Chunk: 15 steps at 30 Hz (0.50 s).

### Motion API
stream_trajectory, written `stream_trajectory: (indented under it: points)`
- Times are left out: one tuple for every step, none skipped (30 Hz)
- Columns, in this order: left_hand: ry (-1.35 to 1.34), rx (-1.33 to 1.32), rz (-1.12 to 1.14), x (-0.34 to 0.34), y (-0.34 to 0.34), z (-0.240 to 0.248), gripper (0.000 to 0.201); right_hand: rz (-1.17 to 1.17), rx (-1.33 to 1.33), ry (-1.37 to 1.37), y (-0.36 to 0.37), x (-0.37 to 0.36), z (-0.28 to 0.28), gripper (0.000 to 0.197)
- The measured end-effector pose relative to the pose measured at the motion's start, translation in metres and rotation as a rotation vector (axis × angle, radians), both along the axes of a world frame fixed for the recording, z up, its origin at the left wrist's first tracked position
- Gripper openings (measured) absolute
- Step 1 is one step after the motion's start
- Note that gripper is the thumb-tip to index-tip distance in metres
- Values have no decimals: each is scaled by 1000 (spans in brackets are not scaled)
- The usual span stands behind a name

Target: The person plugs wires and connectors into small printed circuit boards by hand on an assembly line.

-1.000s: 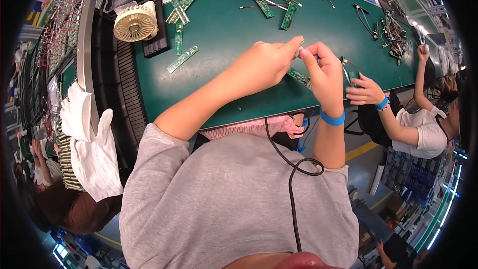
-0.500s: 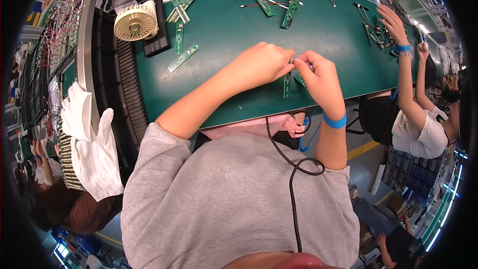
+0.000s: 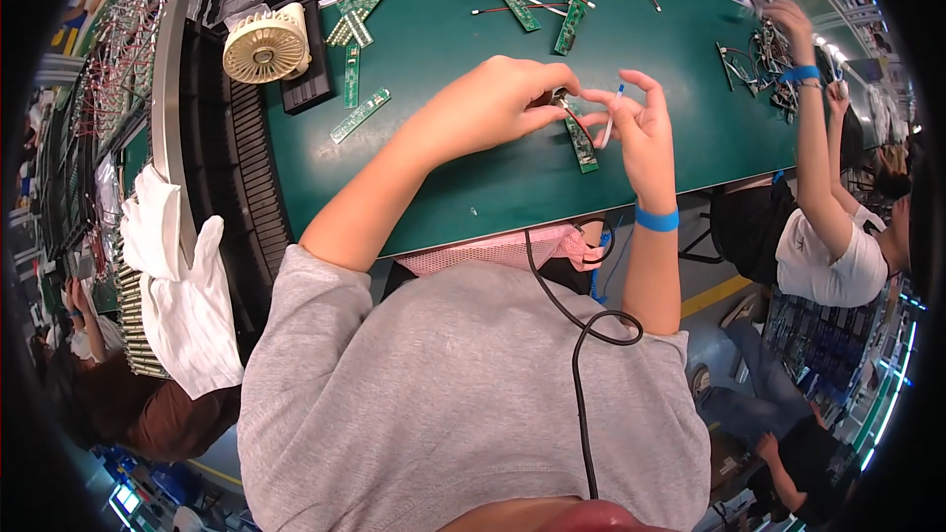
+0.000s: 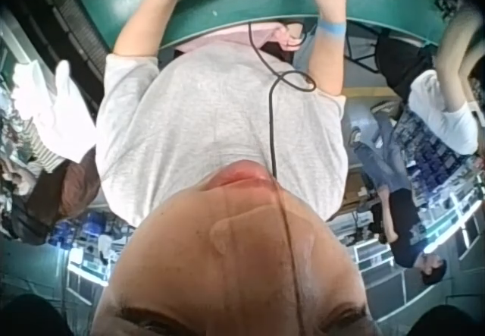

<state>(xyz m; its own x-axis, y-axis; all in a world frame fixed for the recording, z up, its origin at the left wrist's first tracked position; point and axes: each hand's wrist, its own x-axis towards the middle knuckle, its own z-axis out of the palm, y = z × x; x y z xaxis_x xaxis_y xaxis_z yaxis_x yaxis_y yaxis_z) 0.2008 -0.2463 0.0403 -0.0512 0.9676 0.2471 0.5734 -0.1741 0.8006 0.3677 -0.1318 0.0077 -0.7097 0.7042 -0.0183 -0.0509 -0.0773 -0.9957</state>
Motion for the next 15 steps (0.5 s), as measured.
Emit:
stream_trajectory:
  points:
    - [0, -1, 1, -1, 0, 0, 21, -22, -5, 28, 3, 0, -1, 25]
    - [-12, 3, -7, -3, 0, 1, 21, -21, -6, 27, 7, 1, -2, 25]
    - [-24, 7, -16, -4, 0, 1, 20, 18, -17, 30, 10, 3, -3, 20]
    - [-24, 6, -14, -5, -1, 2, 20, 59, -28, 33, 11, 4, -4, 16]
    - [-134, -38, -5, -6, -1, 4, 19, 60, -29, 33, 10, 4, -3, 16]
    - [-244, -82, 3, -6, -1, 5, 18, 106, -44, -10, 9, 4, 1, 13]
    - [-326, -93, 7, -8, 0, 4, 18, 154, -59, -52, 7, 3, 8, 11]
    - [-483, -103, 6, -10, 1, -1, 18, 158, -61, -52, 2, 1, 16, 11]
    - [-640, -112, 6, -11, 2, -6, 18, 149, -79, -73, -5, -3, 27, 11]
    - [-762, -103, -39, -12, 5, -8, 19, 136, -96, -93, -9, -5, 32, 11]
    - [-762, -105, -39, -12, 5, -8, 19, 135, -98, -93, -9, -6, 29, 11]
    - [-834, -101, -38, -11, 6, -8, 19, 156, 19, -81, -8, -8, 26, 10]
    - [-906, -96, -37, -10, 7, -8, 18, 177, 137, -68, -7, -9, 24, 8]
    - [-906, -97, -36, -9, 8, -8, 18, 177, 136, -69, -8, -10, 24, 8]
    - [-911, -97, -61, -8, 8, -9, 18, 167, 130, -51, -9, -11, 25, 8]
